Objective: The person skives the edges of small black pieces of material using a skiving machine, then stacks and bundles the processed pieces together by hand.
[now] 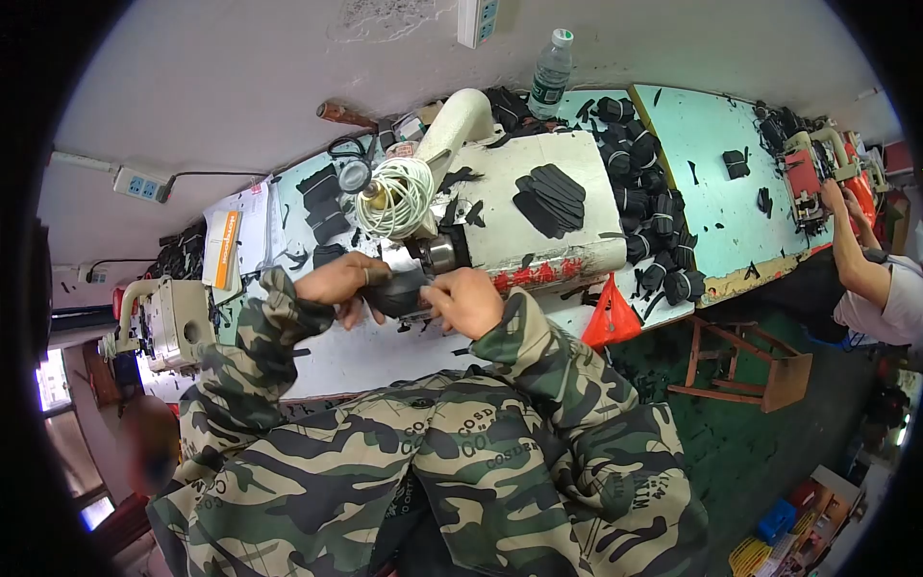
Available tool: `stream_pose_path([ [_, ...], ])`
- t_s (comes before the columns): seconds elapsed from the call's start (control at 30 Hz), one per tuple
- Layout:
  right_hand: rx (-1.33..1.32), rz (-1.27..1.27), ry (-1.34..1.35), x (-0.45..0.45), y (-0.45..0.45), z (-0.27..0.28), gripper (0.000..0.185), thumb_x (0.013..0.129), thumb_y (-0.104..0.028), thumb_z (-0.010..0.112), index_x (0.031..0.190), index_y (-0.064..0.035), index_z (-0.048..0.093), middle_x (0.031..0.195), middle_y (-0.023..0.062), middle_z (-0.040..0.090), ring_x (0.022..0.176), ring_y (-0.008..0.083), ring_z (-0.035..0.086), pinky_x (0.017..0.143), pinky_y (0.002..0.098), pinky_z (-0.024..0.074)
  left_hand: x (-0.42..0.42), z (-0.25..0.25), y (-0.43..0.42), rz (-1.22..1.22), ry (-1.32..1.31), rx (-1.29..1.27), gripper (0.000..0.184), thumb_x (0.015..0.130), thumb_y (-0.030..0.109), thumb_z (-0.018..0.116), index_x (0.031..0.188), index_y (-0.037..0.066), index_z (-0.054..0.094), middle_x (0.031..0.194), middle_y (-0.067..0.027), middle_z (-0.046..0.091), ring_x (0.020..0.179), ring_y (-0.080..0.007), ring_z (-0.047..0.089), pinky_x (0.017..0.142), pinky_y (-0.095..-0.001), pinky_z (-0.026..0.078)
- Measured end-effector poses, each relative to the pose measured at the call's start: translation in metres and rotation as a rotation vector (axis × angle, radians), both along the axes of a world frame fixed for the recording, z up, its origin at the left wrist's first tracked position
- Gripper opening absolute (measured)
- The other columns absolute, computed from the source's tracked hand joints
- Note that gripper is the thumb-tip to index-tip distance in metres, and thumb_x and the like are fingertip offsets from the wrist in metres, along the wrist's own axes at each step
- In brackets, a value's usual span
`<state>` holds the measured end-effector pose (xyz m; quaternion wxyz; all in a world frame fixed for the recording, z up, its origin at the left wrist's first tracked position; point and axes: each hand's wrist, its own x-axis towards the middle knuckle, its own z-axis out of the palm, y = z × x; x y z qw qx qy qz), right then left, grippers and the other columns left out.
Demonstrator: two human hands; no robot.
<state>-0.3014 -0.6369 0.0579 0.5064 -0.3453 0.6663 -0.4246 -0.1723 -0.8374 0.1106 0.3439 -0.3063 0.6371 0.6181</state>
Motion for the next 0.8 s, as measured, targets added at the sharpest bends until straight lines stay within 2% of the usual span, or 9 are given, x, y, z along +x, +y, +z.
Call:
stream_pose_path([
  [0.07, -0.1, -0.097, 0.296, -0.009, 0.003, 0.001, 0.022, 0.087, -0.016, 0.064, 0.091, 0.005, 0.068, 0.07, 0.012, 0.068, 0.053, 0.0143, 0.064, 0.051, 0.0269, 0.0502, -0.005, -0.007, -0.013, -0.037, 0.017, -0.058, 0.035, 0.096, 0.02, 0.037, 0.107, -0.002, 0.061, 0.074, -0.0141, 0.069, 0.039, -0.0145, 0.056, 0.033, -0.0247, 0.044],
  [0.13, -0.096, -0.158, 0.331, -0.019, 0.003, 0.008, 0.017, 0.079, -0.015, 0.066, 0.087, 0.0001, 0.069, 0.076, 0.0176, 0.069, 0.068, 0.0313, 0.068, 0.065, 0.0377, 0.0528, -0.011, -0.014, -0.024, -0.093, 0.052, -0.026, 0.035, 0.102, 0.026, 0.039, 0.109, -0.001, 0.06, 0.072, -0.0138, 0.068, 0.039, -0.014, 0.057, 0.033, -0.0238, 0.045],
  [0.23, -0.123, -0.121, 0.412, -0.03, 0.003, 0.013, 0.021, 0.08, -0.013, 0.069, 0.093, 0.0043, 0.067, 0.076, 0.0147, 0.069, 0.066, 0.0191, 0.068, 0.061, 0.0313, 0.0526, -0.018, -0.008, -0.022, -0.073, 0.043, -0.02, 0.034, 0.101, 0.026, 0.039, 0.11, 0.0, 0.059, 0.074, -0.0132, 0.069, 0.041, -0.0132, 0.058, 0.033, -0.0231, 0.045],
  [0.33, -0.105, -0.124, 0.456, -0.034, -0.003, 0.01, 0.022, 0.077, -0.011, 0.069, 0.093, 0.0041, 0.067, 0.078, 0.0153, 0.069, 0.07, 0.0252, 0.068, 0.065, 0.0335, 0.0527, -0.025, -0.002, -0.023, -0.103, 0.049, 0.02, 0.033, 0.101, 0.027, 0.04, 0.115, 0.001, 0.056, 0.077, -0.0132, 0.07, 0.041, -0.0127, 0.058, 0.033, -0.0223, 0.043],
  [0.47, -0.25, -0.157, 0.697, -0.038, -0.006, 0.011, 0.018, 0.077, -0.004, 0.066, 0.094, 0.0021, 0.067, 0.085, 0.0143, 0.068, 0.073, 0.0302, 0.066, 0.068, 0.0351, 0.0519, -0.022, -0.005, -0.027, -0.136, 0.102, 0.155, 0.034, 0.1, 0.027, 0.041, 0.12, 0.003, 0.053, 0.081, -0.0136, 0.071, 0.041, -0.0131, 0.058, 0.033, -0.0213, 0.04],
  [0.57, -0.515, -0.304, 1.002, -0.055, 0.015, 0.02, 0.019, 0.075, 0.003, 0.064, 0.094, -0.0012, 0.067, 0.095, 0.0121, 0.065, 0.085, 0.03, 0.063, 0.073, 0.038, 0.0506, -0.006, -0.017, -0.028, -0.03, 0.073, 0.135, 0.034, 0.097, 0.023, 0.039, 0.112, 0.0, 0.059, 0.082, -0.0132, 0.071, 0.041, -0.0132, 0.057, 0.034, -0.0211, 0.041],
  [0.67, -0.401, -0.158, 1.231, -0.063, 0.034, 0.034, 0.022, 0.075, 0.0, 0.067, 0.097, -0.0009, 0.067, 0.098, 0.0144, 0.065, 0.092, 0.0325, 0.061, 0.081, 0.039, 0.0489, 0.003, -0.017, -0.013, -0.005, 0.043, 0.108, 0.032, 0.098, 0.023, 0.04, 0.107, -0.001, 0.058, 0.083, -0.0139, 0.071, 0.042, -0.0142, 0.059, 0.034, -0.0234, 0.043],
  [0.77, -0.513, -0.36, 1.103, -0.065, 0.026, 0.091, 0.023, 0.078, -0.003, 0.068, 0.101, -0.0003, 0.066, 0.101, 0.0161, 0.066, 0.094, 0.0329, 0.062, 0.083, 0.038, 0.0488, 0.016, -0.022, 0.022, -0.223, 0.104, 0.255, 0.036, 0.102, 0.029, 0.037, 0.107, 0.0, 0.056, 0.085, -0.0119, 0.071, 0.046, -0.0148, 0.062, 0.037, -0.0229, 0.045],
  [0.8, -0.543, -0.335, 1.025, -0.065, 0.017, 0.117, 0.025, 0.081, -0.004, 0.067, 0.105, 0.0007, 0.065, 0.104, 0.0171, 0.065, 0.096, 0.0331, 0.062, 0.085, 0.0373, 0.0484, 0.016, -0.022, 0.037, -0.325, 0.159, 0.305, 0.038, 0.103, 0.032, 0.035, 0.106, 0.001, 0.056, 0.085, -0.011, 0.071, 0.047, -0.0147, 0.063, 0.039, -0.0229, 0.047],
])
